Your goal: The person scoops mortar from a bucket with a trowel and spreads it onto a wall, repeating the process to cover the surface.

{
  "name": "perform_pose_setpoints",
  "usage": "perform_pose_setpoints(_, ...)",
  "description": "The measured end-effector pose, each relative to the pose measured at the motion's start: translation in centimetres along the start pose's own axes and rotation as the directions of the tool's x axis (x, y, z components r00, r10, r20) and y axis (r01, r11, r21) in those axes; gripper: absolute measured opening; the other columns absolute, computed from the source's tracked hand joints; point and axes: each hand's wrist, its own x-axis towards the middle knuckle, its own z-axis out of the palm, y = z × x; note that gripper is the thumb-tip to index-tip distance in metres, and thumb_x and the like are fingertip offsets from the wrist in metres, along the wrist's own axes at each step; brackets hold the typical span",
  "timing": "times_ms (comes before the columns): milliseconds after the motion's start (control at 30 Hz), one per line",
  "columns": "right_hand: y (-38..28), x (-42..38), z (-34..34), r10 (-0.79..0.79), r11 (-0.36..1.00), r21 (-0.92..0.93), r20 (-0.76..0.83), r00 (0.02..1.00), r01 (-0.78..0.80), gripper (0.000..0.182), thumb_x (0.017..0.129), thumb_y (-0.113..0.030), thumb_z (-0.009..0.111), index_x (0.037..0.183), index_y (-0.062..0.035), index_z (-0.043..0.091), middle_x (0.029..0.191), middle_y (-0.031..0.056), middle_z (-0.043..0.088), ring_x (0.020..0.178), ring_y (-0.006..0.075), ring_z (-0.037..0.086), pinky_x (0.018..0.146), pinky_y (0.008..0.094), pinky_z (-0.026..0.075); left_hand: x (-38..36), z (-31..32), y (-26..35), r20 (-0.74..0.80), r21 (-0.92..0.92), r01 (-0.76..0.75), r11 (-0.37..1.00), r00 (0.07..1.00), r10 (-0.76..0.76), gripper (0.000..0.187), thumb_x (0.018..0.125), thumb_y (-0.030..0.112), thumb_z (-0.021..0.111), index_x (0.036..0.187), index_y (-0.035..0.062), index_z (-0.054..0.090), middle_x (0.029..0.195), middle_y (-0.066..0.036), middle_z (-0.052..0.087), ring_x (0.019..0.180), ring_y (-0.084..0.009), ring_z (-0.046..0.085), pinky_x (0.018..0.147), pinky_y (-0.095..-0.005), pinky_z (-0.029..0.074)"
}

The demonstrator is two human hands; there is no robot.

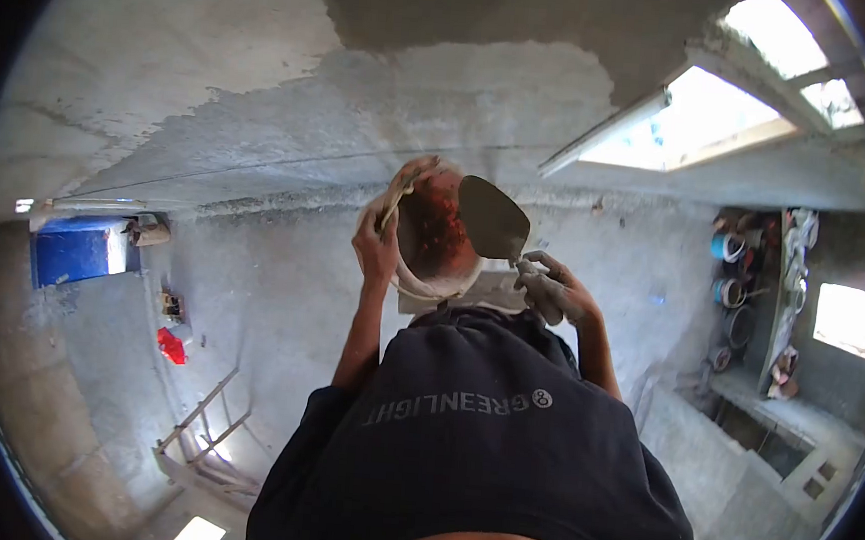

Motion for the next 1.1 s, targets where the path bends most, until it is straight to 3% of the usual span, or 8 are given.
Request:
perform_pose_setpoints(67,0.8,0.3,0.1,0.061,0.942,-0.32,-0.123,0.991,-0.097,0.033,0.085,-0.028,0.057,0.11,-0.0065,0.056,0.084,0.0033,0.06,0.071,0.0107,0.054,0.063,0.0263,0.045,1.4,-1.3,0.6,0.047,0.017,-0.099,0.995,0.994,0.098,0.027,0.083,0.025,0.061,0.087,-0.0012,0.058,0.078,-0.019,0.061,0.074,-0.0378,0.06,0.063,-0.0402,0.045)
perform_pose_setpoints(167,5.4,2.5,-1.5,-0.262,0.688,-0.725,-0.204,0.943,0.034,0.027,0.082,-0.026,0.06,0.093,-0.0027,0.066,0.073,0.0119,0.065,0.061,0.0207,0.058,0.06,0.0326,0.046,3.4,-4.2,3.0,0.138,0.057,-0.21,0.976,0.97,0.2,0.023,0.082,0.022,0.062,0.087,-0.0004,0.058,0.078,-0.018,0.062,0.072,-0.0351,0.061,0.063,-0.0376,0.046)
perform_pose_setpoints(267,3.7,3.5,-0.6,-0.245,0.633,-0.771,-0.112,0.963,0.071,0.026,0.075,-0.023,0.065,0.088,-0.0001,0.064,0.078,0.0219,0.063,0.074,0.0377,0.061,0.064,0.0426,0.047,4.6,-6.5,6.9,0.213,0.128,-0.213,0.969,0.96,0.183,0.022,0.081,0.021,0.064,0.086,0.0005,0.059,0.077,-0.016,0.063,0.068,-0.0314,0.062,0.061,-0.0345,0.046)
perform_pose_setpoints(567,0.8,7.7,6.0,-0.304,0.37,-0.929,-0.097,0.948,0.023,0.023,0.085,-0.019,0.045,0.088,0.0007,0.057,0.072,0.0215,0.06,0.072,0.0367,0.062,0.062,0.0484,0.049,4.9,-8.3,14.0,0.266,0.214,-0.385,0.898,0.907,0.325,0.021,0.076,0.021,0.069,0.081,0.0027,0.06,0.071,-0.014,0.062,0.064,-0.0305,0.061,0.058,-0.033,0.046)
perform_pose_setpoints(700,-1.2,6.9,6.9,-0.412,0.464,-0.871,-0.051,0.91,0.161,0.017,0.081,-0.013,0.049,0.08,0.0009,0.059,0.071,0.0222,0.06,0.069,0.0373,0.061,0.06,0.0462,0.05,3.7,-8.1,15.9,0.249,0.145,-0.506,0.85,0.85,0.463,0.018,0.075,0.021,0.07,0.08,0.0054,0.061,0.067,-0.014,0.061,0.059,-0.0323,0.06,0.053,-0.0341,0.046)
perform_pose_setpoints(733,-1.6,6.5,6.9,-0.405,0.477,-0.866,-0.065,0.912,0.15,0.017,0.081,-0.013,0.049,0.08,0.0009,0.059,0.071,0.0222,0.06,0.069,0.0373,0.061,0.06,0.0462,0.05,3.5,-8.2,16.5,0.195,0.133,-0.575,0.808,0.814,0.547,0.022,0.076,0.022,0.072,0.073,0.0033,0.061,0.057,-0.009,0.055,0.046,-0.0138,0.045,0.047,-0.0265,0.039)
perform_pose_setpoints(867,-1.3,7.3,6.1,-0.439,0.418,-0.843,0.139,0.888,0.338,0.014,0.077,-0.008,0.051,0.072,0.0014,0.061,0.069,0.0234,0.06,0.069,0.0384,0.061,0.061,0.046,0.05,3.2,-9.9,18.8,0.173,0.12,-0.547,0.828,0.833,0.525,0.021,0.076,0.019,0.073,0.07,0.0028,0.062,0.052,0.0,0.051,0.05,-0.003,0.04,0.045,-0.0205,0.035)
perform_pose_setpoints(1100,-2.8,6.8,5.6,-0.58,0.53,-0.711,0.094,0.809,0.462,0.012,0.074,-0.007,0.056,0.078,0.0023,0.062,0.07,0.0226,0.061,0.069,0.0377,0.061,0.061,0.0456,0.049,3.7,-12.4,21.4,0.134,-0.027,-0.58,0.815,0.805,0.577,0.016,0.076,0.014,0.07,0.073,0.0,0.062,0.058,0.001,0.053,0.055,-0.0045,0.043,0.05,-0.02,0.035)
